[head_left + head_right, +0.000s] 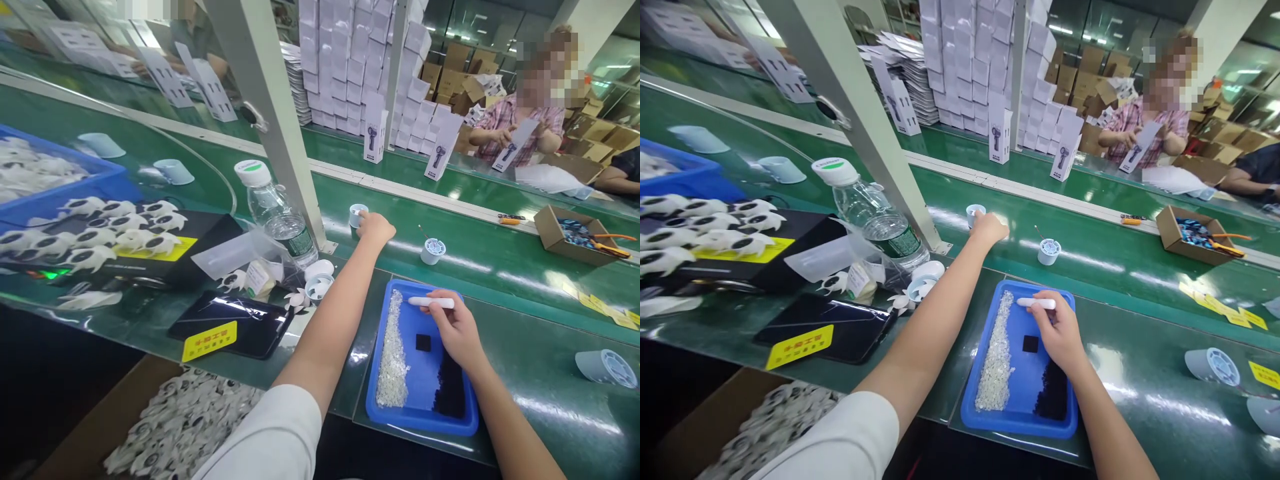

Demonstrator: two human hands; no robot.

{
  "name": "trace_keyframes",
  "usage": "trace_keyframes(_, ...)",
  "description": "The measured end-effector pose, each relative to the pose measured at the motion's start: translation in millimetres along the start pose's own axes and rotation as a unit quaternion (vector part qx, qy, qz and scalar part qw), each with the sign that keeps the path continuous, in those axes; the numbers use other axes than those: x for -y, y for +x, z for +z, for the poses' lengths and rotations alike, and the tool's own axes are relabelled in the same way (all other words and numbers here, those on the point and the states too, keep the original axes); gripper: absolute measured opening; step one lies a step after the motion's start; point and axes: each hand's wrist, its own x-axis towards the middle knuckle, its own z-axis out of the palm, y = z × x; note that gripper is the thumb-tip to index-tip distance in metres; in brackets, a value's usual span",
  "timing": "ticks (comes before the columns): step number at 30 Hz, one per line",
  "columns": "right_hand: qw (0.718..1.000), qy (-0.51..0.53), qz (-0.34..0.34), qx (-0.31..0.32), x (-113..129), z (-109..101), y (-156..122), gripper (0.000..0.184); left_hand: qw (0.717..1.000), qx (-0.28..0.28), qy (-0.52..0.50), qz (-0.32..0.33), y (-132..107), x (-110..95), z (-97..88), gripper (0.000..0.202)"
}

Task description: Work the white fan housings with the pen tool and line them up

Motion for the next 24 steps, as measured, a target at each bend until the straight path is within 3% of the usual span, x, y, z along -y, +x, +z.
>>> trace_keyframes(10, 1.0, -0.006, -0.004, -0.005, 1.2, -0.7, 1.8, 0.035, 0.998, -0.003, 0.001, 0.069, -4.7, -6.1, -0.2, 0.04)
trace_keyframes(19, 0.998, -0.027, -0.012, -0.059, 7.7, -3.6, 0.8, 0.035, 0.988, 0.011, -0.005, 0.152, -19.3, -22.8, -2.7, 0.029)
trace_keyframes(24, 0.994, -0.082, -0.047, -0.051, 11.0, -5.6, -0.2, 0.03, 0.987, 0.023, 0.002, 0.158, -17.2, -23.7, 3.9, 0.037)
